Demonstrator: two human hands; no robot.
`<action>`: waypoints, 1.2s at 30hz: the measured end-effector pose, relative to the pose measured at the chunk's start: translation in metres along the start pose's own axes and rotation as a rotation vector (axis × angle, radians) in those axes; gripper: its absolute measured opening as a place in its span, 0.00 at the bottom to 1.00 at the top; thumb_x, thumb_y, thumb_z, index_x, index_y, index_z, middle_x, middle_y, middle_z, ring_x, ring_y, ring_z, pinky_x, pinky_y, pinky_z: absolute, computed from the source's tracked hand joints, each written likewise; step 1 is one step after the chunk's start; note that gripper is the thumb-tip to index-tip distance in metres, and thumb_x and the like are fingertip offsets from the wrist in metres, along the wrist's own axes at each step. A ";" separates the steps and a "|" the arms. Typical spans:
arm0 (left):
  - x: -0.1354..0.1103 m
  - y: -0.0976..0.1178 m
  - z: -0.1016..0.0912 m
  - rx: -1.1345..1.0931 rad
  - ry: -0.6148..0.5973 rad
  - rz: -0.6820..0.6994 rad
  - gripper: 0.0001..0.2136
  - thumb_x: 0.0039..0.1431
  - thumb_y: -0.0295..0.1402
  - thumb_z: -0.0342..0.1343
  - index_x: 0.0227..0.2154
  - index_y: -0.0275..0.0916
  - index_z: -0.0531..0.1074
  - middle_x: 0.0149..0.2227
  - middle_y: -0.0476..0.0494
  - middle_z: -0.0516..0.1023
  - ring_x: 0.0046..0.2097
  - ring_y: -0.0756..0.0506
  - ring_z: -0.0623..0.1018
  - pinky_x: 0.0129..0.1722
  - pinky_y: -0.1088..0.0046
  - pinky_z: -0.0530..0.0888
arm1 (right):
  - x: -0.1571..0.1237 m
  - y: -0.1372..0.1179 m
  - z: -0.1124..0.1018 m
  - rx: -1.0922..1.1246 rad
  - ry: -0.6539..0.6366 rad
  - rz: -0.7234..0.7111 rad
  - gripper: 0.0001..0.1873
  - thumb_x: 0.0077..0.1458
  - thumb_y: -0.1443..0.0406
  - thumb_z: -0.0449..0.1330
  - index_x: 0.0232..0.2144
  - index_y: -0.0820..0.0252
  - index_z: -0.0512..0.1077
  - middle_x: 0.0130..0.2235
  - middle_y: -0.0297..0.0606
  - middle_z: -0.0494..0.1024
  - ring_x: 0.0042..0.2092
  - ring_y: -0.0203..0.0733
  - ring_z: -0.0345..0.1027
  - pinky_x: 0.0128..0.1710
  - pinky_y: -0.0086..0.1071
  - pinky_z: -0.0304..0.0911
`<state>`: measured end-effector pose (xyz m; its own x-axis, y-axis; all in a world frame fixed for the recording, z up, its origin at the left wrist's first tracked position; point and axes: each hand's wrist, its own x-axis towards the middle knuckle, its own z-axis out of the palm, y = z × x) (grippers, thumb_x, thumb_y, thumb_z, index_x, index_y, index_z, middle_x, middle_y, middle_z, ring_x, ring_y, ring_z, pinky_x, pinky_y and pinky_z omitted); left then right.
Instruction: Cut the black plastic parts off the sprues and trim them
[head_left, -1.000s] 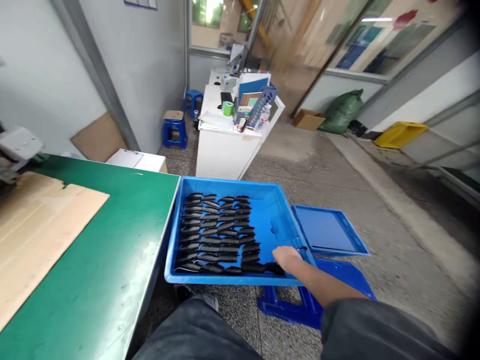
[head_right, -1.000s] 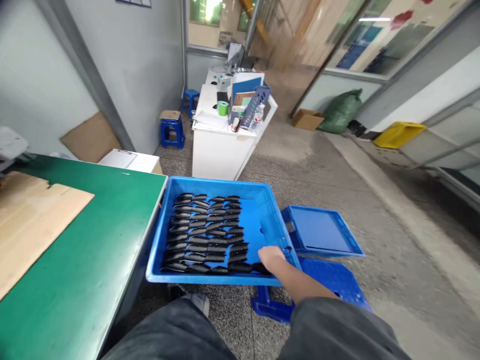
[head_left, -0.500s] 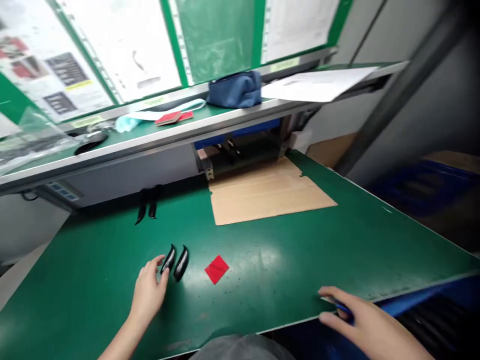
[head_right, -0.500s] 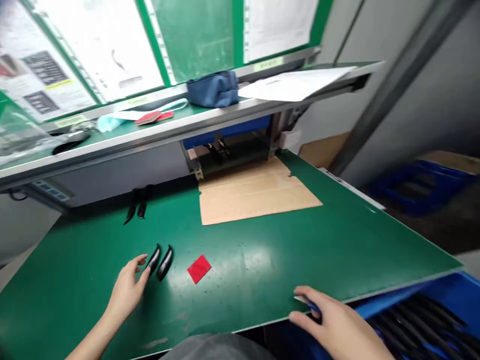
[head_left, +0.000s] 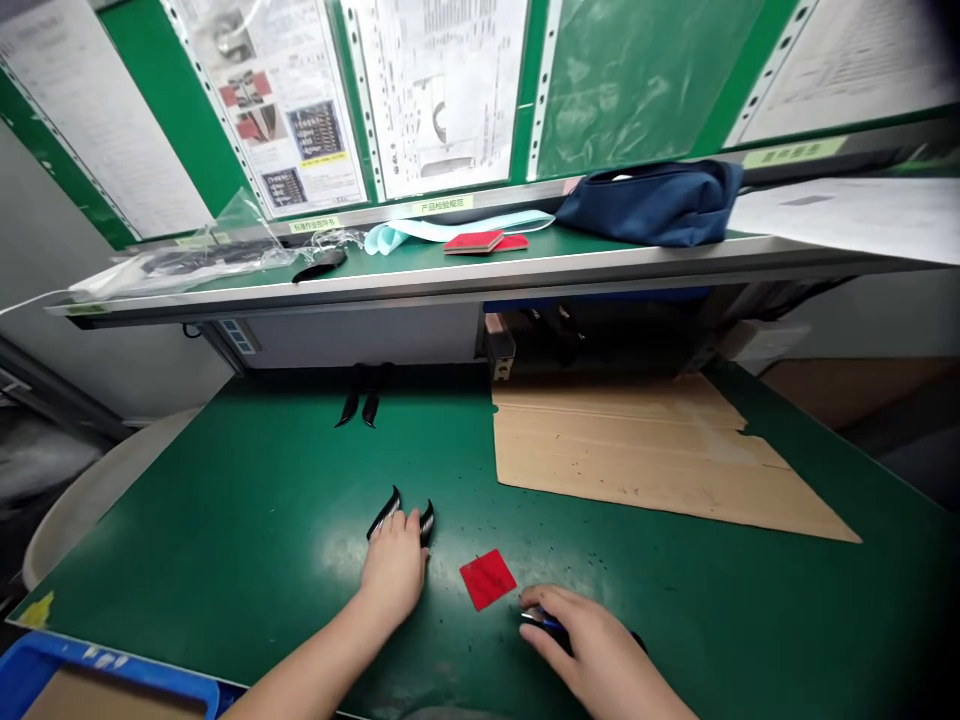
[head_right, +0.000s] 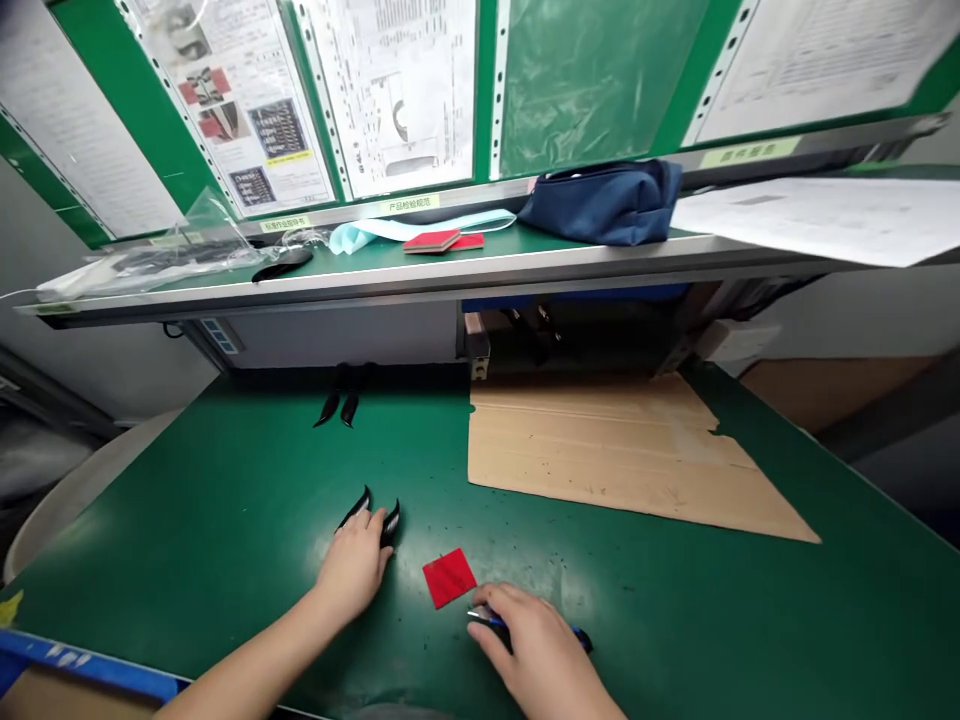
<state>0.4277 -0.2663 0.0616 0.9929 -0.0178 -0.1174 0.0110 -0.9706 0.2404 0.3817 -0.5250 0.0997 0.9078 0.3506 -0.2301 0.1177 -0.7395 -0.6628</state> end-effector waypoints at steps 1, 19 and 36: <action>0.000 -0.005 -0.004 -0.003 0.011 -0.025 0.23 0.57 0.30 0.49 0.57 0.38 0.61 0.50 0.35 0.69 0.52 0.36 0.68 0.50 0.60 0.64 | 0.003 0.001 -0.001 0.012 -0.002 -0.010 0.12 0.59 0.55 0.51 0.40 0.48 0.71 0.45 0.34 0.75 0.46 0.46 0.68 0.45 0.38 0.63; -0.009 0.030 -0.022 -1.153 -0.255 -0.353 0.21 0.60 0.44 0.44 0.46 0.33 0.69 0.38 0.38 0.75 0.37 0.45 0.75 0.35 0.70 0.71 | 0.031 -0.034 0.013 0.429 0.017 -0.184 0.11 0.58 0.57 0.55 0.43 0.52 0.68 0.40 0.35 0.74 0.40 0.41 0.68 0.39 0.33 0.64; -0.080 0.063 -0.064 -2.061 -0.051 -0.247 0.21 0.53 0.27 0.60 0.50 0.46 0.67 0.53 0.43 0.71 0.54 0.42 0.71 0.53 0.64 0.69 | 0.015 -0.042 -0.003 0.223 0.240 -0.437 0.25 0.59 0.44 0.46 0.45 0.56 0.65 0.37 0.40 0.71 0.38 0.44 0.63 0.39 0.37 0.59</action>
<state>0.3562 -0.3109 0.1474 0.9472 0.0012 -0.3206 0.2361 0.6740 0.7000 0.3911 -0.4904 0.1261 0.8628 0.4379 0.2525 0.4403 -0.4056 -0.8011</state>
